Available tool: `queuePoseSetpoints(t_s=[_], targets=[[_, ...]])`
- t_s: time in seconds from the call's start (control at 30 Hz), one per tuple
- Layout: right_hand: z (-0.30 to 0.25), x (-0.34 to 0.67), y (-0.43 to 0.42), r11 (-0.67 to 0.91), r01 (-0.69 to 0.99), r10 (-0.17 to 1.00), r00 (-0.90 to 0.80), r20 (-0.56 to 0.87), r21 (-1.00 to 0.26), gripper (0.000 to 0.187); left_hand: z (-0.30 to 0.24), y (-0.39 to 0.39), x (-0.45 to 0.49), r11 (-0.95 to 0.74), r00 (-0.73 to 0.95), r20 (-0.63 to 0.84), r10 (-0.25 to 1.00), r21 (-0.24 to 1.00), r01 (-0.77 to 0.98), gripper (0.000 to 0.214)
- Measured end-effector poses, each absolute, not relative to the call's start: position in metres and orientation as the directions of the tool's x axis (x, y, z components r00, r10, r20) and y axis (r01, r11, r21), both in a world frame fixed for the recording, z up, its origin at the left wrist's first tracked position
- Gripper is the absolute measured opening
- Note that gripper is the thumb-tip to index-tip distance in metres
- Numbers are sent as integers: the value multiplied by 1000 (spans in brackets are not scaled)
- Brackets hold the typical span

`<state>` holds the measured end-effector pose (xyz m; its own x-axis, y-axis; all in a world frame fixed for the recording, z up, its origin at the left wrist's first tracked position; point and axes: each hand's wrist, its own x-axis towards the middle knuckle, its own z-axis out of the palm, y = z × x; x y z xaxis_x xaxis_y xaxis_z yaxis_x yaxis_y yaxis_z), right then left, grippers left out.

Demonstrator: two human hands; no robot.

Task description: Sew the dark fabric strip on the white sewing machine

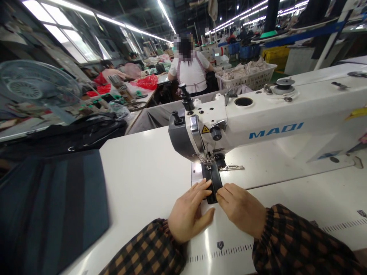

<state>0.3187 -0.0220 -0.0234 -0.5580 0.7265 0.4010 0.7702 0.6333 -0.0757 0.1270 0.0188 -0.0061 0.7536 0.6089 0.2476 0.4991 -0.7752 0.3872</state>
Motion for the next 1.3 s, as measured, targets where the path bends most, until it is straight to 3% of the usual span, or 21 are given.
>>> queuePoseSetpoints(t_s=[0.3, 0.5, 0.67, 0.97, 1.3], targets=[[-23, 323, -23, 641, 738, 739, -518, 430, -213, 25, -8, 13, 137, -752, 682, 325, 655, 369, 546, 32], [-25, 324, -24, 652, 712, 734, -505, 455, -261, 24, -3, 14, 137, -854, 815, 254, 520, 175, 490, 19], [-23, 322, -20, 624, 702, 769, -476, 427, -342, 27, -1, 16, 134, -861, 832, 222, 508, 142, 488, 17], [-22, 319, -22, 651, 684, 752, -521, 404, -328, 25, -5, 23, 145, -773, 722, 276, 634, 232, 591, 27], [-27, 323, 8, 686, 709, 704, -589, 398, -163, 25, -6, 37, 134, -821, 781, 260, 568, 252, 512, 22]])
